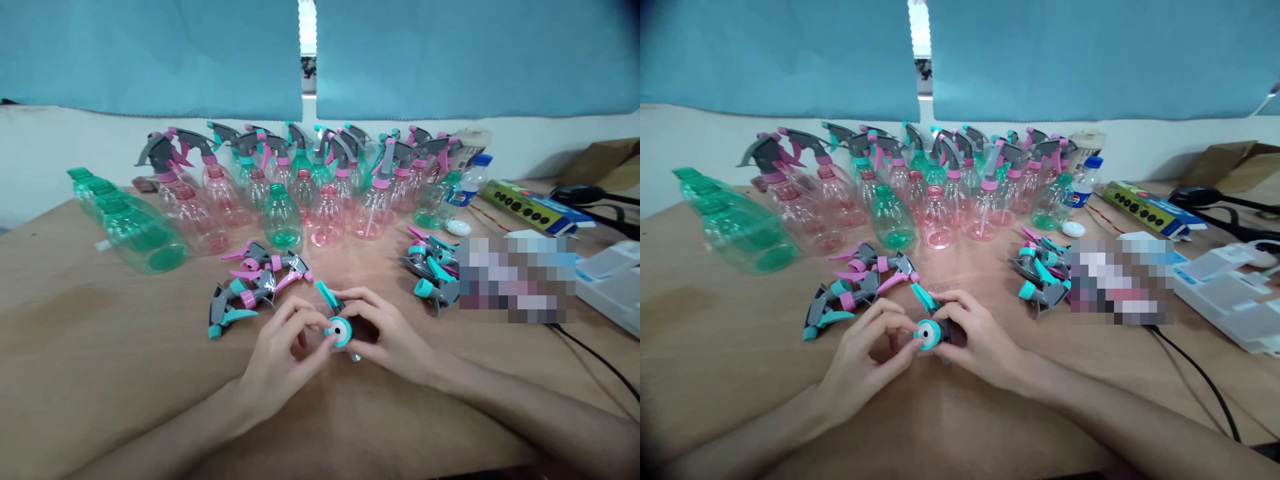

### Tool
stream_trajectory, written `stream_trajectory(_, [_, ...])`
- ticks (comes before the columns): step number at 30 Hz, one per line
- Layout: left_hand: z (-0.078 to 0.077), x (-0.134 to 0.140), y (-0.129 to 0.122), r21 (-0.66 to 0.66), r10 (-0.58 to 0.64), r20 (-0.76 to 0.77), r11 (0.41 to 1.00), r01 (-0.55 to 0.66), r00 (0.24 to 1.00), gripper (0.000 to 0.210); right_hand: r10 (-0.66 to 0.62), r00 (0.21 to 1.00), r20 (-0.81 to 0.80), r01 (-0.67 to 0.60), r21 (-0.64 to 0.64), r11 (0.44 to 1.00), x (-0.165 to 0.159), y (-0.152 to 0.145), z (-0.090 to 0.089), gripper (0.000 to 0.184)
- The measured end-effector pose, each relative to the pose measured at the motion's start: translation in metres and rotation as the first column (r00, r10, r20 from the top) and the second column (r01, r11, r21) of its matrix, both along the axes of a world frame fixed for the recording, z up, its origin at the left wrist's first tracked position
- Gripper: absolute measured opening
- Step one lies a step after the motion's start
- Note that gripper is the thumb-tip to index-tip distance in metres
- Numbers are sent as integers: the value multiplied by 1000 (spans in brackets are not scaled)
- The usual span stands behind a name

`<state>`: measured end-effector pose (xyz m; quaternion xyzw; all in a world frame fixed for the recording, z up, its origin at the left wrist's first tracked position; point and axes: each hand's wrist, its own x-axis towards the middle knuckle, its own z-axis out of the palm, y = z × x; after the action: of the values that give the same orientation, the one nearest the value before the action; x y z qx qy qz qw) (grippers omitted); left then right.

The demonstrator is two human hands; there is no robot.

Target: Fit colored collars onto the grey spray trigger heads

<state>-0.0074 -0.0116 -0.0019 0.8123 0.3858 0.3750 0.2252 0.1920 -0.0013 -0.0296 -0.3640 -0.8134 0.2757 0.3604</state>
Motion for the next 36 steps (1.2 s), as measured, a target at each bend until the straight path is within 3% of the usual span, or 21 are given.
stream_trajectory(7, [-1, 1, 0, -78, -6, -55, 997, 2, 998, 7, 14, 1000, 19, -15, 28, 1000, 0, 0, -1, 18])
stream_trajectory(15, [0, 2, 2, -37, 7, -57, 999, -9, 998, 11, -23, 1000, 17, 22, 63, 998, -1, 0, 1, 16])
stream_trajectory(23, [1, 10, 1, -93, 53, -7, 994, -54, 999, 10, -16, 1000, 10, 15, 65, 998, -1, 1, 2, 15])
stream_trajectory(30, [3, 8, -1, -83, -112, 21, 990, 113, 993, 10, 51, 999, 10, -51, 59, 997, -3, -1, 0, 19])
stream_trajectory(36, [3, -4, 5, 38, -196, -35, 980, 197, 980, 12, 13, 1000, -12, -13, 33, 999, -2, -1, 4, 16])
